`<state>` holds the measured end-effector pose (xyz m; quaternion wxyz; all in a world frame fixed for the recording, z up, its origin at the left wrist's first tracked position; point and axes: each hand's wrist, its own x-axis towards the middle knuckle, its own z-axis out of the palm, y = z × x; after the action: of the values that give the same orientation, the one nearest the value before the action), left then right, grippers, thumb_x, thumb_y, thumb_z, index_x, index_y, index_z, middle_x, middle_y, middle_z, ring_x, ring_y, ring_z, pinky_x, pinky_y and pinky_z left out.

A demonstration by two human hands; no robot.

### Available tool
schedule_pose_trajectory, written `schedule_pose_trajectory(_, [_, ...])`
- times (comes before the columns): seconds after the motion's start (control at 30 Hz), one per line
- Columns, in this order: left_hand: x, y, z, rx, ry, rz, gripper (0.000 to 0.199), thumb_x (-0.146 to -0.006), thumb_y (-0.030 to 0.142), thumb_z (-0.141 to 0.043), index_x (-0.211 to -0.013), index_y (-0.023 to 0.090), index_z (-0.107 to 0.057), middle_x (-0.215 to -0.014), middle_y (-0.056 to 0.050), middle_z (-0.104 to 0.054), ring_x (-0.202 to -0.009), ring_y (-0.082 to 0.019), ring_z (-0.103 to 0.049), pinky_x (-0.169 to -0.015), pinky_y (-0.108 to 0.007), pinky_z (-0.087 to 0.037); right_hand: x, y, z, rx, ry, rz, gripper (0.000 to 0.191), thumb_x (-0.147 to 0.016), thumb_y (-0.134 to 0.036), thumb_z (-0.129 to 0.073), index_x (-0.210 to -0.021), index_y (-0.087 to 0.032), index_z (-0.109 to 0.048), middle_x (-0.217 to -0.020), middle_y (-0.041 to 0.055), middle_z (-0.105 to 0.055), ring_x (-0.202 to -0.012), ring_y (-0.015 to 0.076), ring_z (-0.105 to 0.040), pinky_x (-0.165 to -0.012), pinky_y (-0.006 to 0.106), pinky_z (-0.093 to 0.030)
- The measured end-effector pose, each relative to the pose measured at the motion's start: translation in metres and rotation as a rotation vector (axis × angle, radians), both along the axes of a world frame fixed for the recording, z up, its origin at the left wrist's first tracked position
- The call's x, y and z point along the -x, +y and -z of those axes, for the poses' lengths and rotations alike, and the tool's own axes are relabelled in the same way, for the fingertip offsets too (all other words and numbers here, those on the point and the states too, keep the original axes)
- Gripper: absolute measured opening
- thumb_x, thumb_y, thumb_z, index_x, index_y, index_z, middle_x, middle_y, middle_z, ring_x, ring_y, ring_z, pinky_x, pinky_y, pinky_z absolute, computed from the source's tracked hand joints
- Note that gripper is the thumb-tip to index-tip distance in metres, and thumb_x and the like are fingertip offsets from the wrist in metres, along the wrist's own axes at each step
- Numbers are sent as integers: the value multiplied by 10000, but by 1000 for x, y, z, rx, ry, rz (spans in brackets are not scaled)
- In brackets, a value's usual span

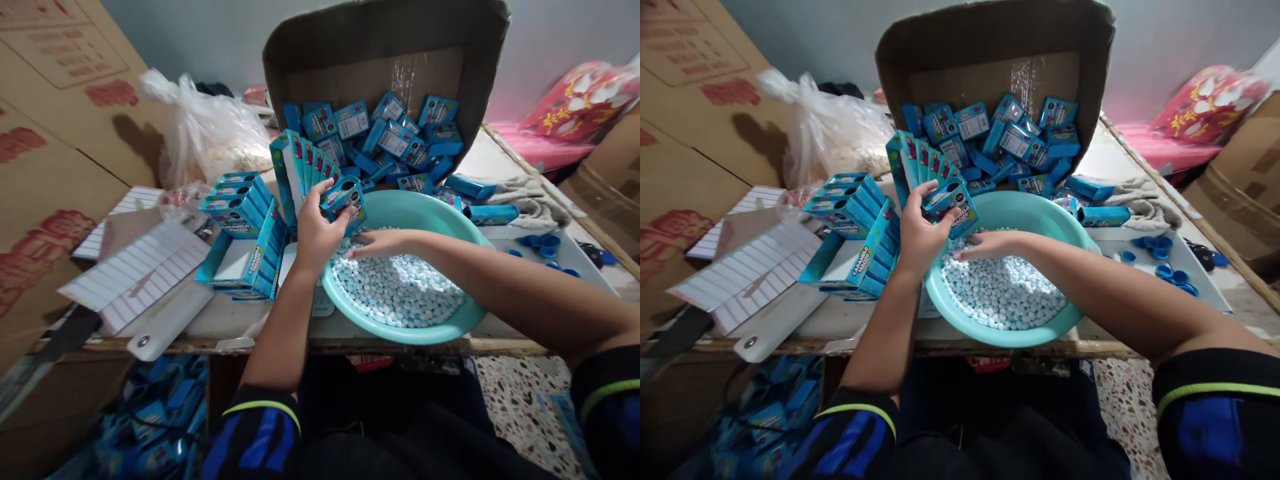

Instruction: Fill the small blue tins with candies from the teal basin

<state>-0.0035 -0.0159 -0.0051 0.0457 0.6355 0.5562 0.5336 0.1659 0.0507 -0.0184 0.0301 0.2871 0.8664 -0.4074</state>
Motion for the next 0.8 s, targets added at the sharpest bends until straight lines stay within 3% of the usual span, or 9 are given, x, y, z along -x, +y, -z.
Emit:
schedule_pose_trajectory(0.1, [0,0,0,51,1,33,545,-828,285,-779,-1320,251,-547,-1352,-84,-634,-1298,-257,-590,-1114,-409,-500,1,-9,-4,7,-75,-59,1127,-765,-847,-581,-1522,-25,-434,-1593,244,-384,-1440,425,-402,-1212,502,-319])
schedule_pose_trajectory(0.2, [-1,0,-1,113,21,41,557,-809,281,-794,-1316,243,-566,-1348,-89,-645,-1288,-263,-599,-1120,-422,-493,1,-15,-6,69,-87,-94,1220,-694,-829,-673,-1586,-64,-345,-1637,190,-329,-1488,394,-347,-1245,452,-288])
schedule_pose_trajectory(0.57, [-1,-1,-4,271,53,48,509,-822,288,-761,-1299,212,-600,-1346,-107,-650,-1285,-281,-601,-1109,-465,-498,6,-22,-18,3,-213,-271,1237,-527,-560,-922,-1583,-205,-384,-1603,138,-411,-1452,405,-403,-1217,501,-324])
schedule_pose_trajectory(0.8, [0,-2,-5,304,93,67,521,-839,310,-745,-1327,209,-592,-1372,-107,-630,-1300,-277,-583,-1108,-441,-493,8,-29,-25,11,-305,-360,1282,-480,-531,-948,-1577,-152,-402,-1560,192,-460,-1392,456,-461,-1166,492,-380])
